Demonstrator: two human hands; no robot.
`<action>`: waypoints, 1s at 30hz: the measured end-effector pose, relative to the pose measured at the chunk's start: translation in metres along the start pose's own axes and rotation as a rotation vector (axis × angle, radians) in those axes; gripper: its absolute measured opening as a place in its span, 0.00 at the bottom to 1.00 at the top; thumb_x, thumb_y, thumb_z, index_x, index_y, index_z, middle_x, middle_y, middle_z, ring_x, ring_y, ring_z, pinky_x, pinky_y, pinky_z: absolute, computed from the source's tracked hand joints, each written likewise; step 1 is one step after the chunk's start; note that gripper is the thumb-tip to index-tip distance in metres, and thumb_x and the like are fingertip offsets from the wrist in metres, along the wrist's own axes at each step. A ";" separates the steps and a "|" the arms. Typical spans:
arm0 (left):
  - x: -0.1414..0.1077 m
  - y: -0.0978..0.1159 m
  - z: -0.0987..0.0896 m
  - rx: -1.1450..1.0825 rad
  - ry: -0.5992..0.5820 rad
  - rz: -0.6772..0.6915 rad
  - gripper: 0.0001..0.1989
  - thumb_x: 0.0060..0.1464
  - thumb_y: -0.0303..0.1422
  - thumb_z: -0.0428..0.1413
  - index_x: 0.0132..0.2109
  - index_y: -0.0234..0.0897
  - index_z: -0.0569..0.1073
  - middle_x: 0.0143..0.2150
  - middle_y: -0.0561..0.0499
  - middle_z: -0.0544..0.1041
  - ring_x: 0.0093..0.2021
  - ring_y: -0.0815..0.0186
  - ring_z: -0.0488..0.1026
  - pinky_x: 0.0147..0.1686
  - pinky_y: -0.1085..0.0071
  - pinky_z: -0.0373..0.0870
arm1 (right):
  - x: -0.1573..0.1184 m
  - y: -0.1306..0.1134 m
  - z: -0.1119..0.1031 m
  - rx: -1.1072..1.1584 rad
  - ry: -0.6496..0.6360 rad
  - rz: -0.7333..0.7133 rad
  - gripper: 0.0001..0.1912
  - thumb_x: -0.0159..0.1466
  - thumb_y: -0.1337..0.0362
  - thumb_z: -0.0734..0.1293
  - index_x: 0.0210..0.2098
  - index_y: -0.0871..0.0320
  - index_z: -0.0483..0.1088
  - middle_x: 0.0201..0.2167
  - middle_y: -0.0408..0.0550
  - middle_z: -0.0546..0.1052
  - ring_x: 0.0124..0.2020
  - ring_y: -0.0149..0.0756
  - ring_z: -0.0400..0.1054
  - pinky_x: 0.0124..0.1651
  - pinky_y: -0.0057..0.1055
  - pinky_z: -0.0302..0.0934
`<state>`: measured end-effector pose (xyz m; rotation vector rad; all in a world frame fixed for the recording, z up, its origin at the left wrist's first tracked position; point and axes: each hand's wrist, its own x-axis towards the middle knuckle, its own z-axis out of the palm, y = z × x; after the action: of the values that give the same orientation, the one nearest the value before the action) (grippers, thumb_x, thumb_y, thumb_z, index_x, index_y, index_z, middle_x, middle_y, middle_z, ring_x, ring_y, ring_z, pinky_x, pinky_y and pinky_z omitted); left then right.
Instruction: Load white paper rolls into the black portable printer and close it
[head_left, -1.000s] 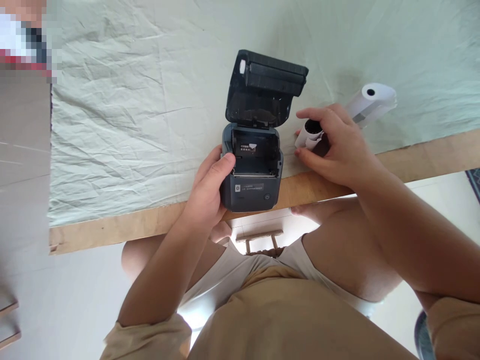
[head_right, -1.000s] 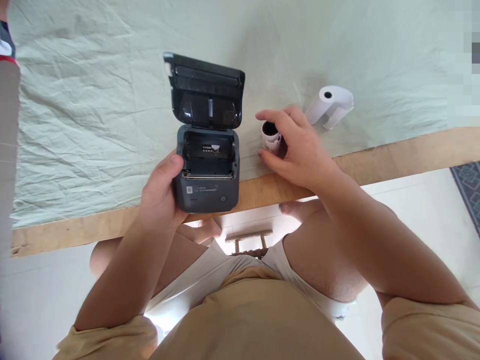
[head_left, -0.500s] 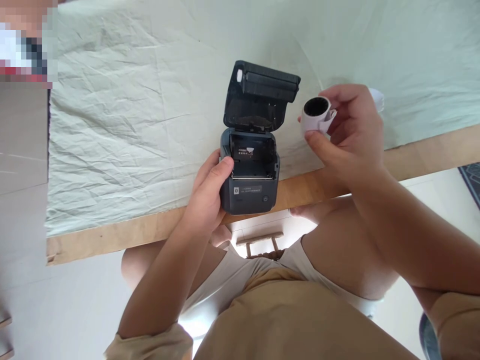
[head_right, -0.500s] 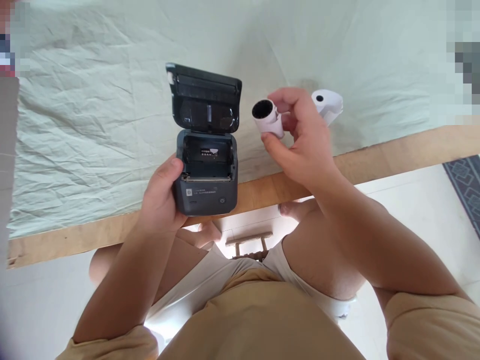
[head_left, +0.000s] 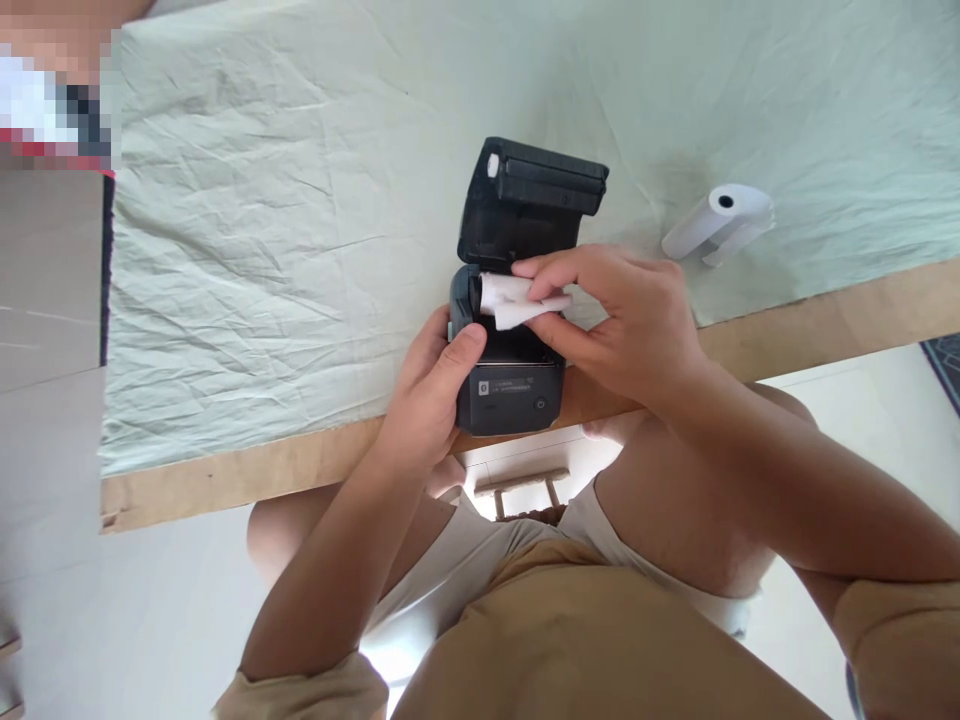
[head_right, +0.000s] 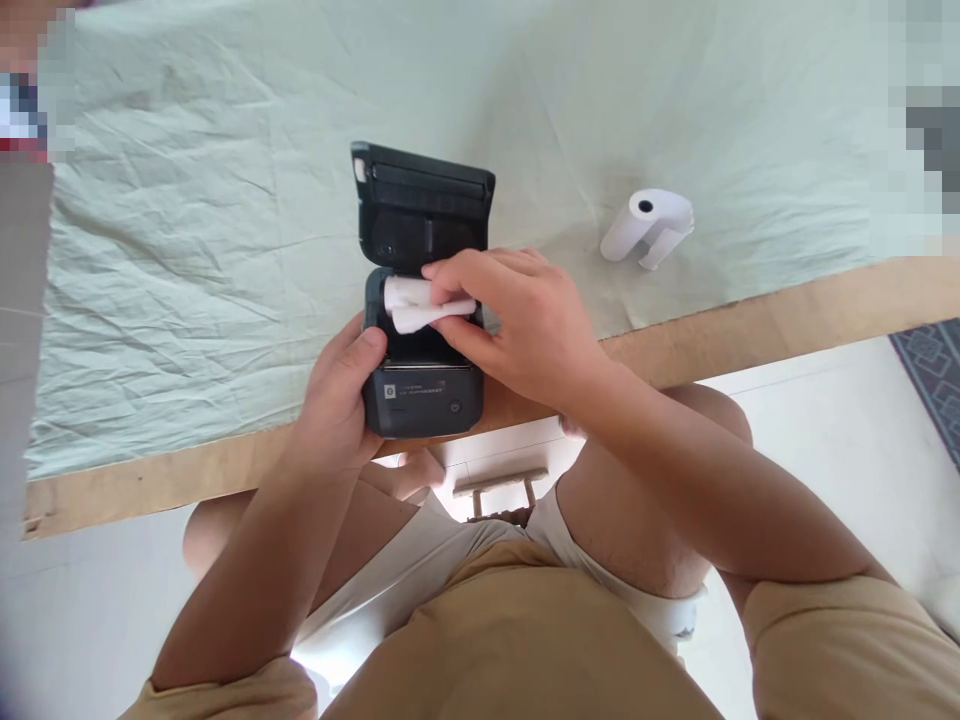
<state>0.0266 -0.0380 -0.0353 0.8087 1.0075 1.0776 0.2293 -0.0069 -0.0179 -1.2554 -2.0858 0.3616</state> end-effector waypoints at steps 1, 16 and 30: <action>0.000 0.000 0.000 0.002 0.004 -0.005 0.18 0.66 0.50 0.69 0.52 0.41 0.83 0.48 0.47 0.89 0.56 0.50 0.88 0.45 0.63 0.86 | 0.000 0.002 0.001 0.033 0.038 -0.041 0.08 0.75 0.69 0.67 0.42 0.47 0.75 0.51 0.45 0.90 0.54 0.47 0.86 0.58 0.52 0.80; -0.001 0.005 0.001 -0.002 0.031 -0.005 0.18 0.58 0.45 0.75 0.48 0.43 0.81 0.42 0.51 0.83 0.41 0.61 0.82 0.39 0.68 0.81 | -0.030 -0.001 0.019 0.139 0.126 -0.441 0.03 0.75 0.58 0.71 0.44 0.48 0.74 0.48 0.42 0.88 0.47 0.41 0.84 0.50 0.45 0.68; 0.008 0.002 -0.008 0.110 -0.004 -0.021 0.39 0.42 0.38 0.81 0.60 0.44 0.77 0.48 0.50 0.86 0.46 0.56 0.85 0.39 0.67 0.85 | -0.011 0.043 0.005 0.279 0.273 -0.131 0.33 0.75 0.39 0.62 0.75 0.37 0.57 0.75 0.51 0.71 0.70 0.55 0.75 0.68 0.60 0.73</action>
<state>0.0195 -0.0298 -0.0383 0.8868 1.0764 1.0095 0.2586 0.0052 -0.0492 -0.9423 -1.8021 0.3838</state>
